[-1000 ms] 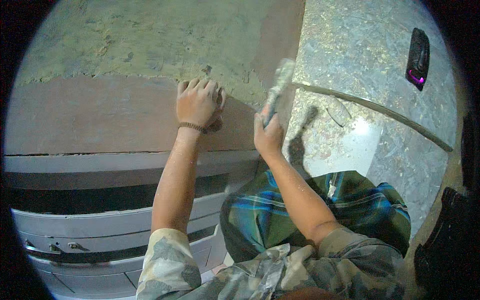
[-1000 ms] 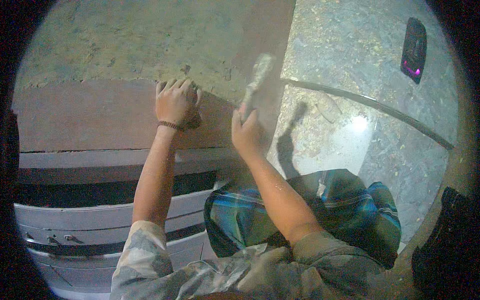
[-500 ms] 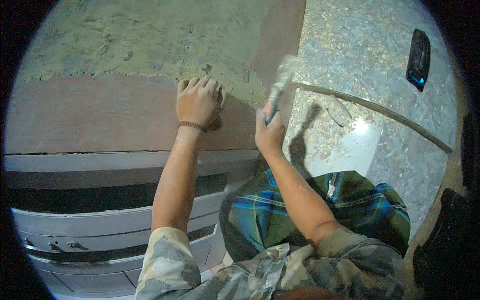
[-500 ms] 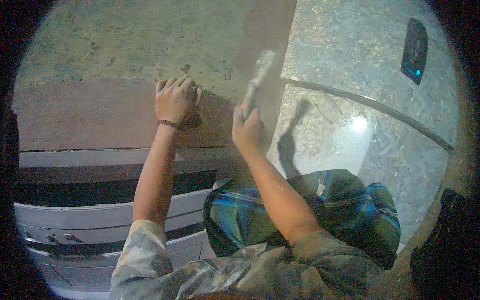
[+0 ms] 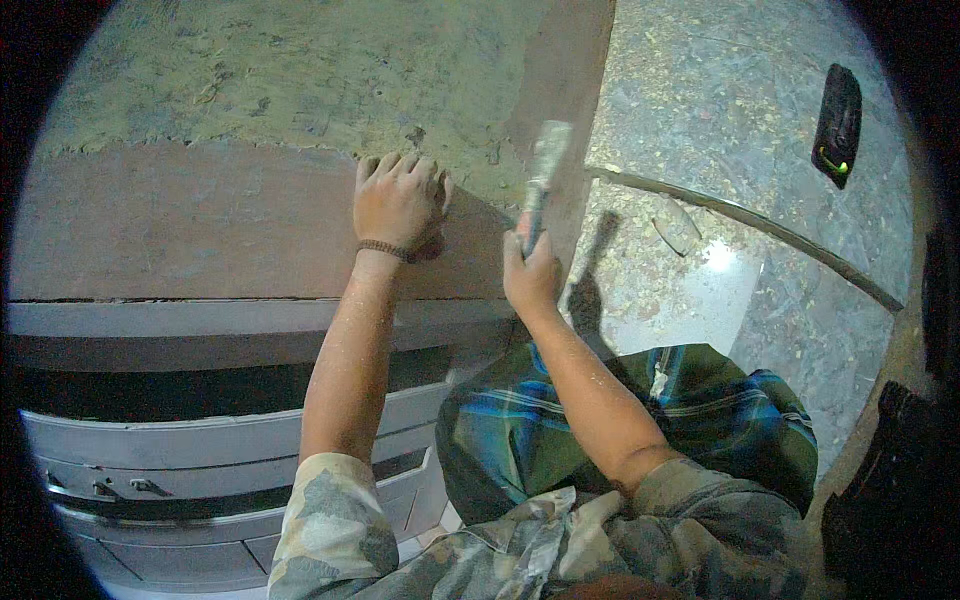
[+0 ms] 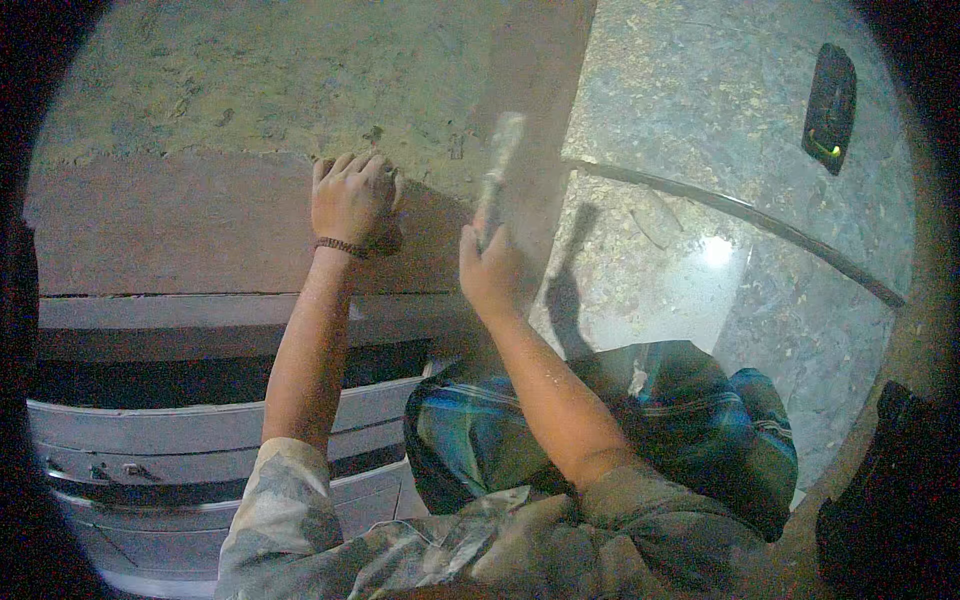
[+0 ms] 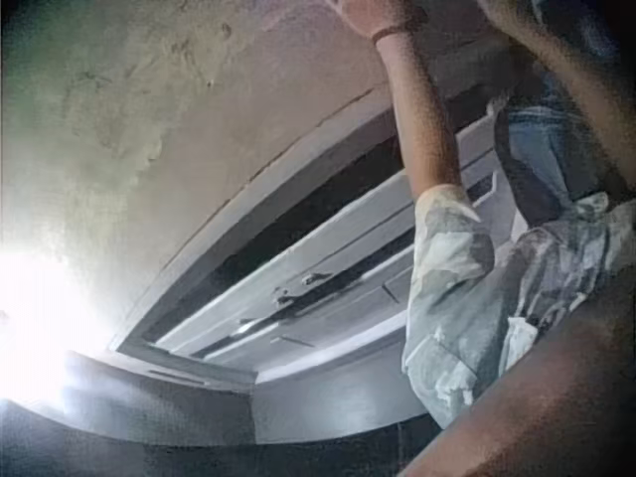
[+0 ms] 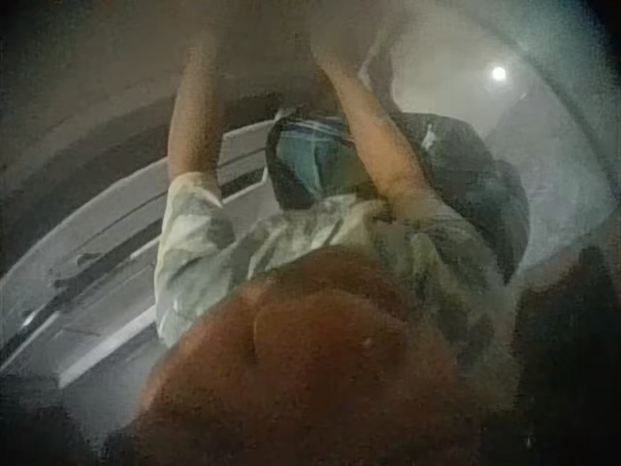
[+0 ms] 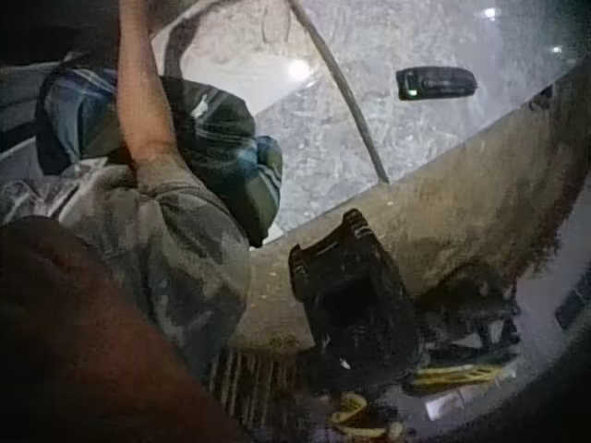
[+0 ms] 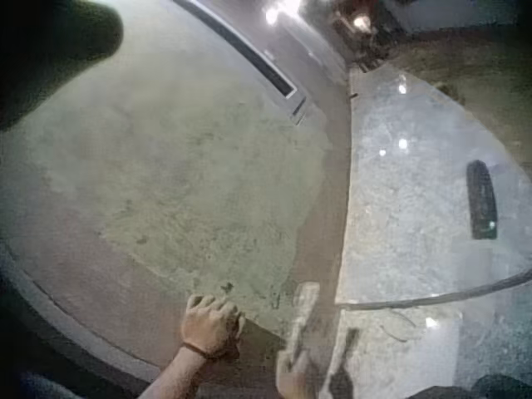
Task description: The person applies and smooths plaster onto a wall using a trowel and a smaller tool. They repeatedly spread the material and refine the surface, working on a section near a white door frame.
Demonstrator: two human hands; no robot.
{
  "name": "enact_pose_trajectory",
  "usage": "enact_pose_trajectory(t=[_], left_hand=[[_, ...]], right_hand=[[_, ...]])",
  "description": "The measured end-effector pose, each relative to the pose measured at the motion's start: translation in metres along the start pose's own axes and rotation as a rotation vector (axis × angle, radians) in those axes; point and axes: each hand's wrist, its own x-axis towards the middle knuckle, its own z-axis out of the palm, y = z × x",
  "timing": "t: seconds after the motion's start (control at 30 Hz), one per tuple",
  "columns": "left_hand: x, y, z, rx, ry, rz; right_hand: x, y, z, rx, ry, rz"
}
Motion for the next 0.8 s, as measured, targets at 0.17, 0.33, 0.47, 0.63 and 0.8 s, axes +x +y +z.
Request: enact_pose_trajectory(t=[0.17, 0.33, 0.47, 0.63, 0.8], left_hand=[[-0.005, -0.001, 0.007, -0.064, 0.066, 0.040], [-0.012, -0.008, 0.011, 0.010, 0.185, 0.115], [-0.021, -0.009, 0.009, -0.096, 0.026, -0.002], [-0.024, -0.005, 0.007, -0.146, 0.096, 0.000], [-0.024, -0.007, 0.009, -0.154, 0.090, 0.007]], right_hand=[[0.009, -0.009, -0.003, -0.508, -0.156, -0.251], [0.003, -0.012, 0.000, -0.177, -0.106, -0.092], [-0.011, -0.004, 0.011, -0.246, -0.168, -0.026], [-0.011, -0.003, 0.009, -0.421, -0.230, -0.146], [-0.006, 0.002, 0.003, -0.111, -0.131, -0.034]])
